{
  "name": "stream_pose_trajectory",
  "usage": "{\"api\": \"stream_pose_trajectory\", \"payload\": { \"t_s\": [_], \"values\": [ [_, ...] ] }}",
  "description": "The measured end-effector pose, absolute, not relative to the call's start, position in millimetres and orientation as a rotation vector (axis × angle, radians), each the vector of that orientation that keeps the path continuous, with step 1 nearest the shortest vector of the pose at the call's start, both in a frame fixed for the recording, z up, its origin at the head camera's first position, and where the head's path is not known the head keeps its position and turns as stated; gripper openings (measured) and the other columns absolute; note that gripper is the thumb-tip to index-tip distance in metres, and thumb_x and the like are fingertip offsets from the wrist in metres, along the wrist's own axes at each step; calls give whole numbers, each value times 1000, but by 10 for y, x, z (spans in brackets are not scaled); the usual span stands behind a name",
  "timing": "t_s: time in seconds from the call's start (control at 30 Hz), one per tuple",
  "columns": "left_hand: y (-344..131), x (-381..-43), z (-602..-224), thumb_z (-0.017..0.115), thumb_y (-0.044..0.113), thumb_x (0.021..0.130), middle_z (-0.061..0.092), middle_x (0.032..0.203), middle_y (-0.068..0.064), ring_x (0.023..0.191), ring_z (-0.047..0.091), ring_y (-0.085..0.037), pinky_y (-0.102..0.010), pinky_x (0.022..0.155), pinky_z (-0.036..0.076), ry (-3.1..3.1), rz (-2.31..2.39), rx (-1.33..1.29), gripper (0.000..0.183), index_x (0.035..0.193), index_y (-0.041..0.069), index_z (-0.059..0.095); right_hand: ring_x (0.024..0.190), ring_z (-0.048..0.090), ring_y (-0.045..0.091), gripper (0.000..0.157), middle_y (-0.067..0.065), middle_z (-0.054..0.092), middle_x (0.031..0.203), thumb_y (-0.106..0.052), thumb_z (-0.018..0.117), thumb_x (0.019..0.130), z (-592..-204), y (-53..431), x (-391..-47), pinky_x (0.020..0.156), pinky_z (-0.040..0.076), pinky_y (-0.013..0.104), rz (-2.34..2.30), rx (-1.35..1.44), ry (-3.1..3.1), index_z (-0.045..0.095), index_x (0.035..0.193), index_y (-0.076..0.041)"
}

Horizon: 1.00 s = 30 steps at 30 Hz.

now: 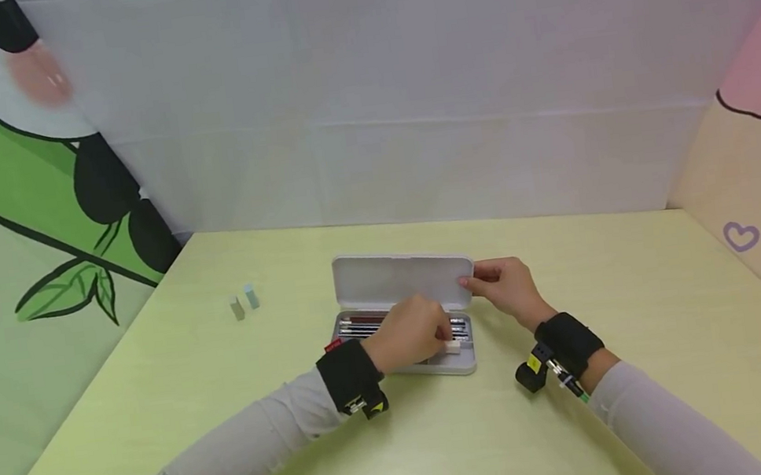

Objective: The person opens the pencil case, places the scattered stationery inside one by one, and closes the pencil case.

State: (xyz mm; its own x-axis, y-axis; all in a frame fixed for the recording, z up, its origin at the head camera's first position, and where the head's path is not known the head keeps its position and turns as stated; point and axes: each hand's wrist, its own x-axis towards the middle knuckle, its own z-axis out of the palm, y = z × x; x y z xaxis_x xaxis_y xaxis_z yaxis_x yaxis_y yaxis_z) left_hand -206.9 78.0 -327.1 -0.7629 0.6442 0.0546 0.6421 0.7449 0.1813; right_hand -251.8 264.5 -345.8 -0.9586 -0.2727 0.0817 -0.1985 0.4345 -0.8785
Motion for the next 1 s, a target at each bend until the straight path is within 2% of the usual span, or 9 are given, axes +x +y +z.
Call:
{"api": "stream_pose_trajectory", "payload": {
  "t_s": [0.17,0.4,0.5,0.73,0.9,1.0],
  "values": [
    [789,-2056,-3296,74,11,73,65,71,9,64,52,-2,-16,57,48,2958,278,1088,6,74,16,71,94,62,23,39,24,62,110,-21,64,85,-3448,2632,-2512,85,52,41,-1581,-419,2602,59,115,4],
    [782,-2039,-3313,70,1,72,50,59,10,56,37,-6,-16,48,32,2961,358,1108,16,65,15,67,93,62,23,39,25,61,110,-20,64,85,-3452,2627,-2507,85,51,44,-1603,-420,2587,59,114,5],
    [774,-2041,-3335,70,0,71,47,58,10,56,35,-6,-16,48,30,2966,392,1126,16,64,14,66,93,62,23,39,24,62,109,-22,64,85,-3462,2636,-2505,85,51,43,-1600,-423,2593,59,114,4],
    [734,-2068,-3355,75,14,72,62,70,9,63,48,-2,-14,57,42,2920,461,1120,5,76,15,72,91,63,20,40,21,64,107,-26,64,85,-3490,2672,-2528,84,52,40,-1567,-401,2623,60,113,3],
    [528,-2102,-3183,73,18,76,69,88,2,78,56,-5,-18,70,48,2856,733,1042,19,92,10,71,92,63,22,39,22,63,109,-23,64,85,-3472,2667,-2546,84,52,40,-1565,-412,2618,60,114,4],
    [256,-2143,-2973,72,16,77,69,99,-4,88,60,-12,-25,77,52,2898,901,967,25,100,7,69,94,62,23,39,22,62,111,-21,64,85,-3437,2674,-2561,85,52,39,-1562,-427,2615,59,115,3]
  ]
}}
